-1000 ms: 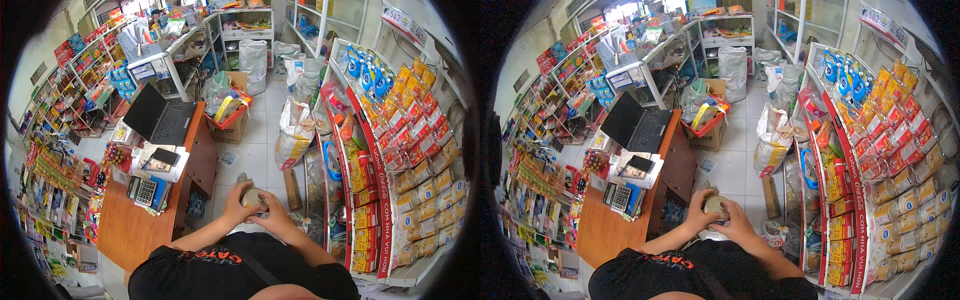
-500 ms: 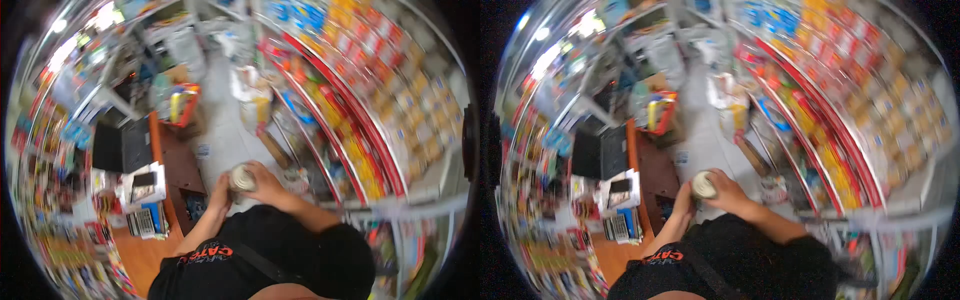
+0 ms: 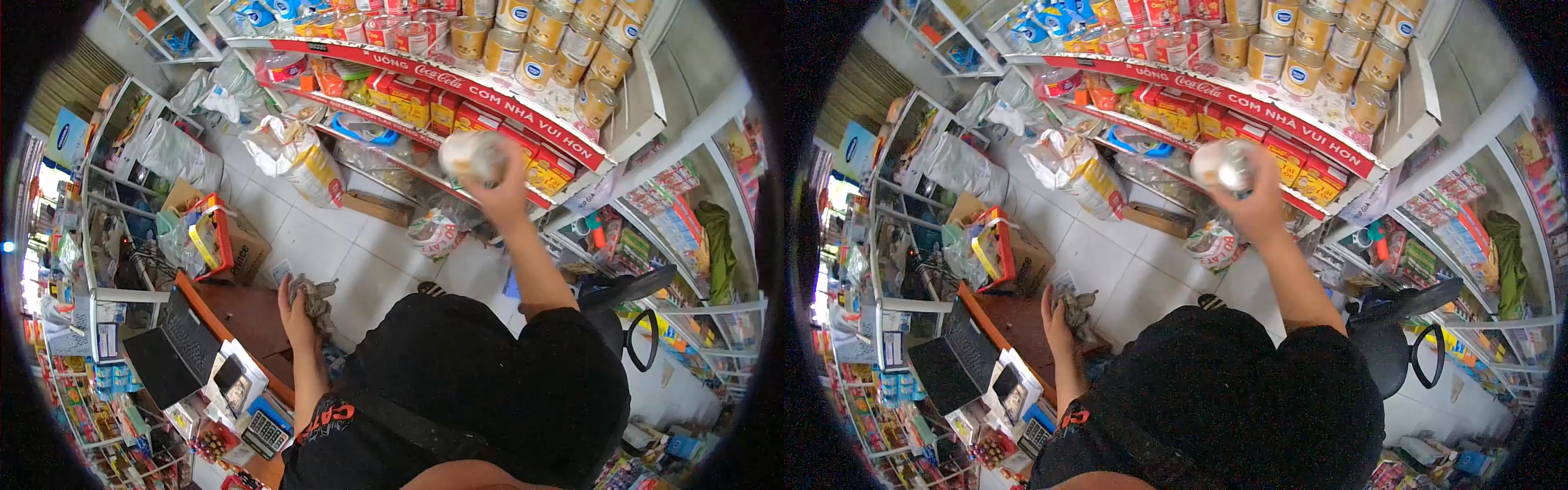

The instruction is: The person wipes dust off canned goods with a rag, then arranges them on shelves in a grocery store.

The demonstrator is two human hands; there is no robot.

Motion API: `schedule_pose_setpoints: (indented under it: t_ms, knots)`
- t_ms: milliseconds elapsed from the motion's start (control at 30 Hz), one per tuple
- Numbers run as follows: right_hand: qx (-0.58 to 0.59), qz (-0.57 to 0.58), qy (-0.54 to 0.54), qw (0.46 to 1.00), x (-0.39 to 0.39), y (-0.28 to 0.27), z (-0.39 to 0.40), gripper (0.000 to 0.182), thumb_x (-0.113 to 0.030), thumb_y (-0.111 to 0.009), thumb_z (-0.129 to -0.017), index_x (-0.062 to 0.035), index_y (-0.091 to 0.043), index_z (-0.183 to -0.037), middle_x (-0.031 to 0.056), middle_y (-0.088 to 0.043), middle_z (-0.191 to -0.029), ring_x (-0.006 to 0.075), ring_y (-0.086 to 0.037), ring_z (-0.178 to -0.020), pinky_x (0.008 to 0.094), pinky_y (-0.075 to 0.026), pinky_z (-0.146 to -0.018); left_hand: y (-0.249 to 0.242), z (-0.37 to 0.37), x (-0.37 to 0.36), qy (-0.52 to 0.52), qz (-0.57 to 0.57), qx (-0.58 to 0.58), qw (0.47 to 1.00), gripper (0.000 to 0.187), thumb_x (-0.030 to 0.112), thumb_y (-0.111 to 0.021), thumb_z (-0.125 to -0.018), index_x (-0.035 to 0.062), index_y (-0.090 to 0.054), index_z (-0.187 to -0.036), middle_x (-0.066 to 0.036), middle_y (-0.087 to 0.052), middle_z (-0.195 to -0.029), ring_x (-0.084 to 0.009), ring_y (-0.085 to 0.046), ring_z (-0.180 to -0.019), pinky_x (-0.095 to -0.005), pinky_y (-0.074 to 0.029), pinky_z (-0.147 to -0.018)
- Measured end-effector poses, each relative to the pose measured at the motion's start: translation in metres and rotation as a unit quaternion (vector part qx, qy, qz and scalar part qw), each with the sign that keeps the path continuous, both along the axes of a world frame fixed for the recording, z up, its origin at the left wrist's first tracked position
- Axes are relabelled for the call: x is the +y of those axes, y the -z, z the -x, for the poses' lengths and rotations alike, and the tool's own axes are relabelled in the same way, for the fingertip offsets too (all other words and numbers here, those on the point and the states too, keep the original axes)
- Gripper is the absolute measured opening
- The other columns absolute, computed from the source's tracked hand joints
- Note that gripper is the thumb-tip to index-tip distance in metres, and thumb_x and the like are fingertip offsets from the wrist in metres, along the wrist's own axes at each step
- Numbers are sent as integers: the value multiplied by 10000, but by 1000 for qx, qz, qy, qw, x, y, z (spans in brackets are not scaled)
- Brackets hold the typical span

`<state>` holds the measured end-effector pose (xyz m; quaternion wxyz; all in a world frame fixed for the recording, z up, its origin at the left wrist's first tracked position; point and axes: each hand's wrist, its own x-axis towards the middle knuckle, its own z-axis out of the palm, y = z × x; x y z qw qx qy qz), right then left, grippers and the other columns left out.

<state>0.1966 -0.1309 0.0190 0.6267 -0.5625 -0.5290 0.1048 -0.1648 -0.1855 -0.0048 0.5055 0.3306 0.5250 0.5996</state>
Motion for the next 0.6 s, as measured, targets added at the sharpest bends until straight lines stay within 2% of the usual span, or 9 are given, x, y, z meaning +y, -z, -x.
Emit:
schedule_pose_setpoints:
  t_ms: [33, 133, 200, 333, 433, 533, 600]
  knots:
    - [-41, -35, 84, 995, -1, -7, -20, 676, -234, -785, -579, -17, -437, -1117, 157, -452, -1129, 278, -458, -1053, 385, -375, -904, 5, 7, 0, 30, 31, -21, 999, 397, 50, -439, -877, 73, -399, -1272, -113, -484, -1148, -191, -562, -877, -290, -502, -673]
    - [-147, -100, 300, 937, 0, -53, -65, 705, -234, -765, -619, -4, -408, -1181, 182, -440, -1150, 301, -440, -1075, 396, -360, -922, 9, 5, 4, 12, 33, -39, 999, 396, 49, -439, -878, 74, -402, -1271, -100, -479, -1169, -188, -545, -928, -294, -494, -719]
    - [-240, -41, 347, 906, -1, -93, -92, 763, -213, -750, -624, -8, -357, -1246, 203, -433, -1158, 347, -430, -1079, 402, -353, -935, 5, 2, 5, 19, 42, -32, 998, 388, 51, -438, -882, 66, -405, -1268, -96, -471, -1188, -188, -533, -956, -296, -482, -749]
    - [-275, 92, 338, 895, 23, -106, -151, 822, -177, -740, -608, -20, -316, -1293, 233, -405, -1201, 386, -419, -1100, 406, -361, -937, 14, 9, 4, 29, 7, 8, 1000, 370, 61, -434, -891, 43, -408, -1260, -94, -464, -1204, -187, -514, -992, -303, -456, -801]
    - [-277, 164, 319, 891, 44, -93, -169, 794, -160, -738, -602, -18, -344, -1278, 241, -402, -1232, 398, -416, -1117, 414, -376, -926, 30, 22, -1, 26, 33, -32, 999, 360, 69, -437, -895, 30, -411, -1251, -95, -466, -1202, -182, -504, -1009, -305, -443, -817]
    - [-328, 279, 330, 840, 52, -98, -161, 751, -206, -730, -618, -39, -374, -1257, 206, -442, -1214, 386, -423, -1114, 395, -374, -930, 34, 26, -8, 1, 38, -32, 999, 348, 75, -439, -897, 29, -418, -1241, -96, -467, -1199, -178, -516, -995, -306, -454, -805]
    - [-368, 351, 330, 795, 57, -105, -157, 715, -260, -725, -631, -55, -400, -1234, 175, -464, -1207, 362, -424, -1121, 414, -362, -936, 33, 30, -14, 0, 38, -40, 998, 343, 75, -438, -896, 30, -422, -1236, -95, -475, -1188, -175, -525, -985, -299, -459, -802]
